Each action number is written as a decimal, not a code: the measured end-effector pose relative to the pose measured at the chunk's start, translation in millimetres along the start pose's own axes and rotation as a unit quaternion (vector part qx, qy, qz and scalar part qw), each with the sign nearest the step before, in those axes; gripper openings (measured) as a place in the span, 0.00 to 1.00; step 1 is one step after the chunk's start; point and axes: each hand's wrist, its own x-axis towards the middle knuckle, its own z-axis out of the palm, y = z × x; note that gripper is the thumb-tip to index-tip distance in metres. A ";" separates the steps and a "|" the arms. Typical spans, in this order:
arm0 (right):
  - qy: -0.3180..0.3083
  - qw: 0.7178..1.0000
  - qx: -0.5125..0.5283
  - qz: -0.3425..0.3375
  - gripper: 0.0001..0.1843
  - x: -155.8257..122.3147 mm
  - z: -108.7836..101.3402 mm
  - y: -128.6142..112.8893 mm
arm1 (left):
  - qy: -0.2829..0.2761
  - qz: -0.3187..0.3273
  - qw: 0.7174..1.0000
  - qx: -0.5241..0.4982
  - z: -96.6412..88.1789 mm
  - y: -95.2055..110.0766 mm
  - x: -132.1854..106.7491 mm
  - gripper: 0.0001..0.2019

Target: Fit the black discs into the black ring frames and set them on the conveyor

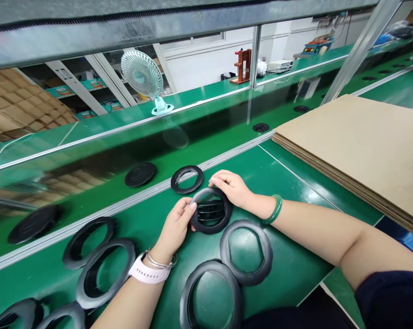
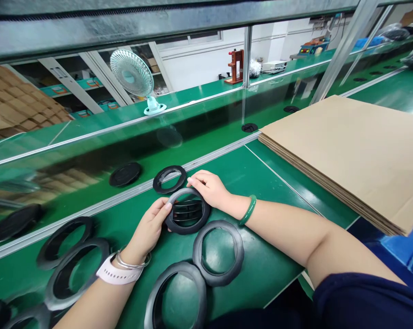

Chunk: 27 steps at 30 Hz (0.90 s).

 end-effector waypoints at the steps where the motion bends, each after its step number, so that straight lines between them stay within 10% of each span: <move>1: -0.004 1.000 -0.001 0.002 0.24 0.1 0.0 0.0 | -0.001 0.001 1.000 0.001 -0.2 -0.6 0.2 0.17; 27: -0.055 0.994 0.069 0.066 0.21 -1.0 1.2 4.8 | -0.006 0.000 0.999 -0.035 -6.3 -12.7 2.4 0.16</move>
